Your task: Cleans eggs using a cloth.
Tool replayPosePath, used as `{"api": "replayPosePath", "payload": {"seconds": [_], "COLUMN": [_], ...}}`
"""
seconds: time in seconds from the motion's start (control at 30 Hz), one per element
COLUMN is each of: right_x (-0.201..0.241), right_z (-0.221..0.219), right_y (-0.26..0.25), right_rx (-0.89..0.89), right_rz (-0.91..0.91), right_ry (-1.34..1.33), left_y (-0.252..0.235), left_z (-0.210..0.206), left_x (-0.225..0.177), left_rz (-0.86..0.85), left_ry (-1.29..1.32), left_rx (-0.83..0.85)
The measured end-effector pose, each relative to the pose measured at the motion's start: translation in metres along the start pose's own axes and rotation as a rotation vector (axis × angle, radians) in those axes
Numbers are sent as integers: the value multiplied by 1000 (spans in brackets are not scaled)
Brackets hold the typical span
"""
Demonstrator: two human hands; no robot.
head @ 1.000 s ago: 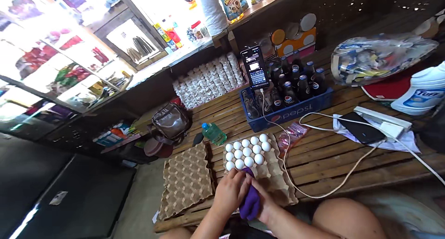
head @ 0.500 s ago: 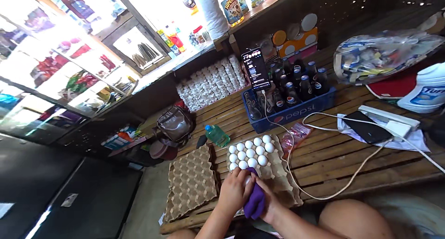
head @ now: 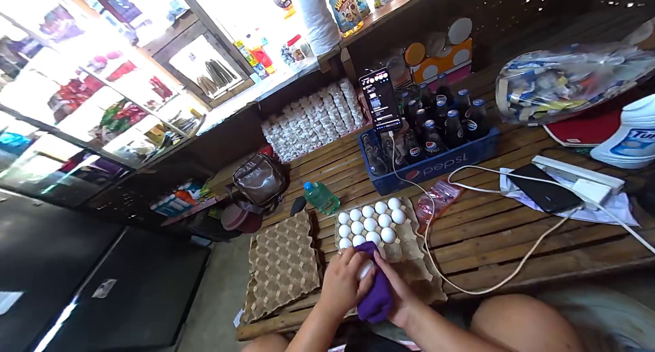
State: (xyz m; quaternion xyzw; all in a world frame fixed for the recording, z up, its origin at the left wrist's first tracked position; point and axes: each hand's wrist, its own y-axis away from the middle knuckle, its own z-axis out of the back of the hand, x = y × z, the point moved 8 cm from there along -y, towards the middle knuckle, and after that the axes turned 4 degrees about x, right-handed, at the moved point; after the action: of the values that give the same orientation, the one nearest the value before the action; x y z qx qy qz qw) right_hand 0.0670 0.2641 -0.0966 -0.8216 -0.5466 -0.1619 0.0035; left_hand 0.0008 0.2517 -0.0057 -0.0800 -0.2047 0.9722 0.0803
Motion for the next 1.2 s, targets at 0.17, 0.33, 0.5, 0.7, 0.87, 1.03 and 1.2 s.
{"api": "replayPosePath", "payload": {"seconds": [0.17,0.33,0.5,0.7,0.87,1.03,1.2], "right_x": [-1,8,17,4,7,20,18], "right_z": [2,11,15,-2,4,15,17], "right_y": [-1,-1,1,4,3,3,2], "right_rx": [-28,-178,-206,-77,-155,-222,-231], "right_rz": [28,124,181,81,121,198,179], "right_ry": [51,82,72,103,91,75,65], "left_y": [-5,0,5,-3,-1,5,6], "left_z": [2,-10,-11,-3,-11,-14,-14], "left_x": [29,-1,-19,21,11,-20,-21], "left_rz": [216,205,120,321,338,220,205], "left_ry": [-87,-35,55,13,19,121,163], "left_rx": [26,141,83,67,161,152,197]}}
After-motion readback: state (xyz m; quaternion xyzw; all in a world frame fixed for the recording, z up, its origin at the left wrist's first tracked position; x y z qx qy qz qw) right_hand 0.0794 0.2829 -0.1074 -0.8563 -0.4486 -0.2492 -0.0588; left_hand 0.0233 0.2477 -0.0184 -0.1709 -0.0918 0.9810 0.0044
